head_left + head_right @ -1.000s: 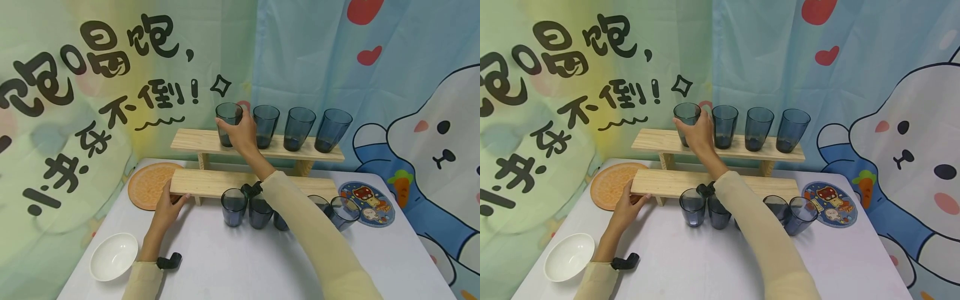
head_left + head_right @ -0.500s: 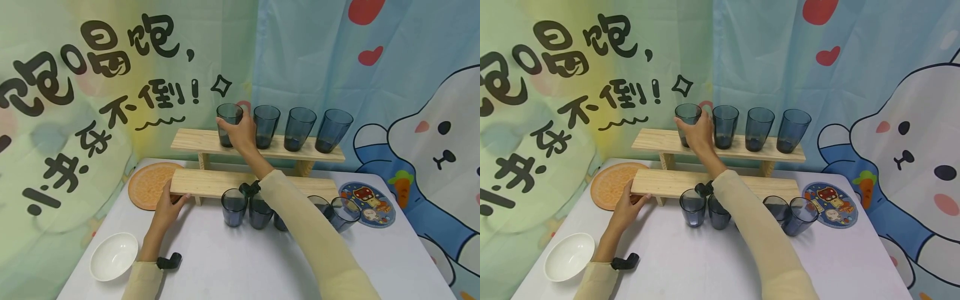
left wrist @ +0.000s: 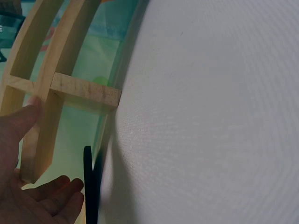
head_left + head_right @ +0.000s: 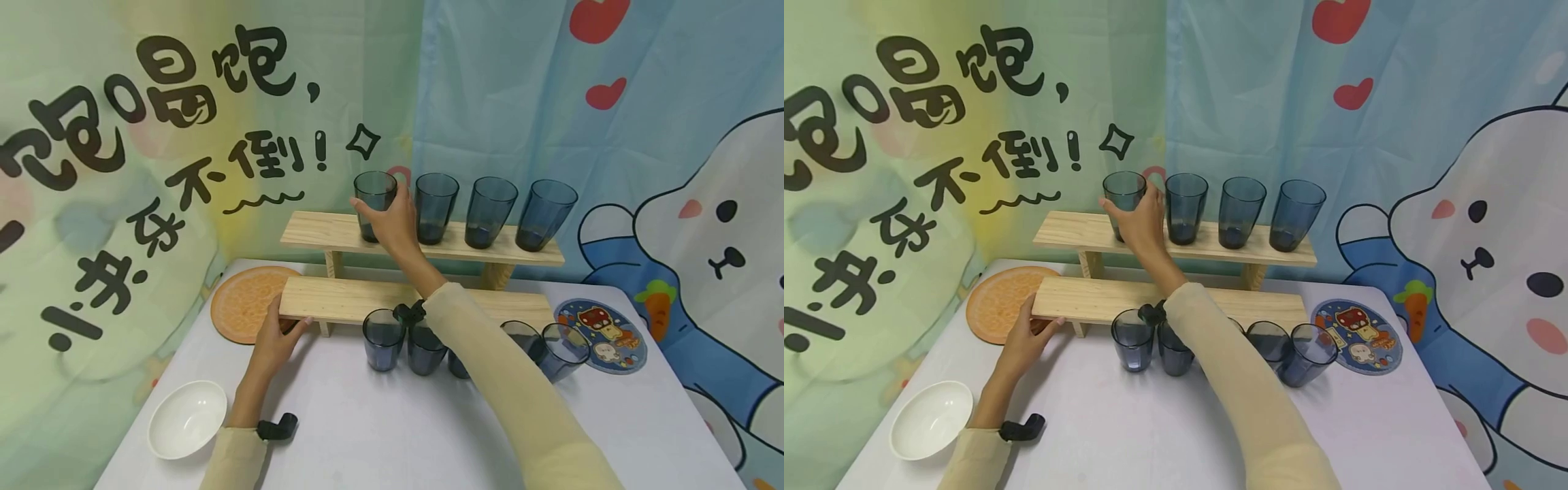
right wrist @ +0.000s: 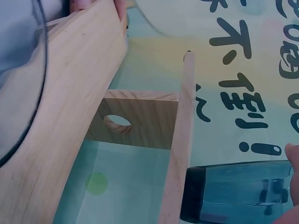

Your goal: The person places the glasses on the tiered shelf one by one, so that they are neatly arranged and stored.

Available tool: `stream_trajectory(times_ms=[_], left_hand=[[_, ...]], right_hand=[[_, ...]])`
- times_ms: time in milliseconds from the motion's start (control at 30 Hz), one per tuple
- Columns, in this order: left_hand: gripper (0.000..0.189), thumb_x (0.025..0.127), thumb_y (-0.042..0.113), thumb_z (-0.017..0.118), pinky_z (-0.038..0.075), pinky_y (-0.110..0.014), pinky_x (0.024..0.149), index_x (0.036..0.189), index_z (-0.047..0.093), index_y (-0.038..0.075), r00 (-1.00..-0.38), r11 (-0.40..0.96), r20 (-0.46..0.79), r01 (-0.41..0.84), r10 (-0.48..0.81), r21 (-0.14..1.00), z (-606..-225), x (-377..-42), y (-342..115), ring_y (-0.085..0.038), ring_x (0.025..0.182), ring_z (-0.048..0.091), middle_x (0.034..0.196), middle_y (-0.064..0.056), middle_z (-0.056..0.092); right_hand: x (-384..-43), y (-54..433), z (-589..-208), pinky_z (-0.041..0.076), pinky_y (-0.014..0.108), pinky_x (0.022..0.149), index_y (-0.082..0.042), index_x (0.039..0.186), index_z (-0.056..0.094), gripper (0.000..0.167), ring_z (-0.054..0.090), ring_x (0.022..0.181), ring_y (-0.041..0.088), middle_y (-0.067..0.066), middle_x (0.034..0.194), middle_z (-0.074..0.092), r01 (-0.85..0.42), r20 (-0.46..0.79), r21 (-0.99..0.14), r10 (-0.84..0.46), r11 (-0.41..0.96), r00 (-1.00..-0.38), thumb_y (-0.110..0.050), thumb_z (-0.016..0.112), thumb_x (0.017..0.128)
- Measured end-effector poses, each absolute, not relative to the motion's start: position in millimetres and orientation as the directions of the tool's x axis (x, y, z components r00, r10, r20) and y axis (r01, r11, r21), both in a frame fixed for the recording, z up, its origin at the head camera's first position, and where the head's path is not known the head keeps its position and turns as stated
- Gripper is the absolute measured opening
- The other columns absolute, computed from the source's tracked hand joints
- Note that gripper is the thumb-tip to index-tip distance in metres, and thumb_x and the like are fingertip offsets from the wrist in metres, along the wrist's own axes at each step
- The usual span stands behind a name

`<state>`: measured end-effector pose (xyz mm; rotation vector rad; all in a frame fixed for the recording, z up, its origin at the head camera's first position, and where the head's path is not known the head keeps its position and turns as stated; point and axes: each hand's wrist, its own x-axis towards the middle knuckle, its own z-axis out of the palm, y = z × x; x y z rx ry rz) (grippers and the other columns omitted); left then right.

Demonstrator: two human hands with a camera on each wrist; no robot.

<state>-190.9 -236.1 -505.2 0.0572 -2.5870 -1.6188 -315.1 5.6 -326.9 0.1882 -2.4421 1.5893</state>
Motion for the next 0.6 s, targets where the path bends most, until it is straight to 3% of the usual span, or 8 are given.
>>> stream_trajectory(times_ms=[233, 400, 600], left_hand=[[0.087, 0.104, 0.027, 0.071, 0.041, -0.052, 0.123, 0.168, 0.015, 0.006, -0.995, 0.438, 0.058, 0.019, -0.076, 0.899, -505, -191, -233, -0.044, 0.147, 0.046, 0.164, -0.028, 0.034], [0.087, 0.105, 0.027, 0.070, 0.041, -0.052, 0.123, 0.168, 0.014, 0.006, -0.995, 0.444, 0.057, 0.014, -0.082, 0.896, -504, -190, -233, -0.044, 0.147, 0.047, 0.164, -0.028, 0.036], [0.087, 0.105, 0.030, 0.070, 0.041, -0.054, 0.123, 0.168, 0.014, 0.006, -0.995, 0.453, 0.059, 0.017, -0.077, 0.892, -504, -190, -234, -0.045, 0.146, 0.047, 0.162, -0.029, 0.037]], right_hand=[[-295, 15, -332, 0.035, 0.058, 0.125, -0.012, 0.170, 0.008, 0.110, 0.025, 0.160, 0.037, 0.017, 0.175, 0.019, -0.225, 0.223, -0.872, -0.056, 0.434, -0.973, -0.054, 0.076, 0.095], [-269, 30, -329, 0.032, 0.063, 0.125, -0.016, 0.171, 0.002, 0.114, 0.023, 0.161, 0.039, 0.016, 0.176, 0.015, -0.227, 0.201, -0.855, -0.104, 0.466, -0.974, -0.057, 0.075, 0.094], [-236, 72, -329, 0.033, 0.058, 0.126, -0.019, 0.171, 0.012, 0.107, 0.025, 0.161, 0.031, 0.008, 0.176, 0.020, -0.269, 0.214, -0.844, -0.169, 0.463, -0.962, -0.061, 0.074, 0.094]])
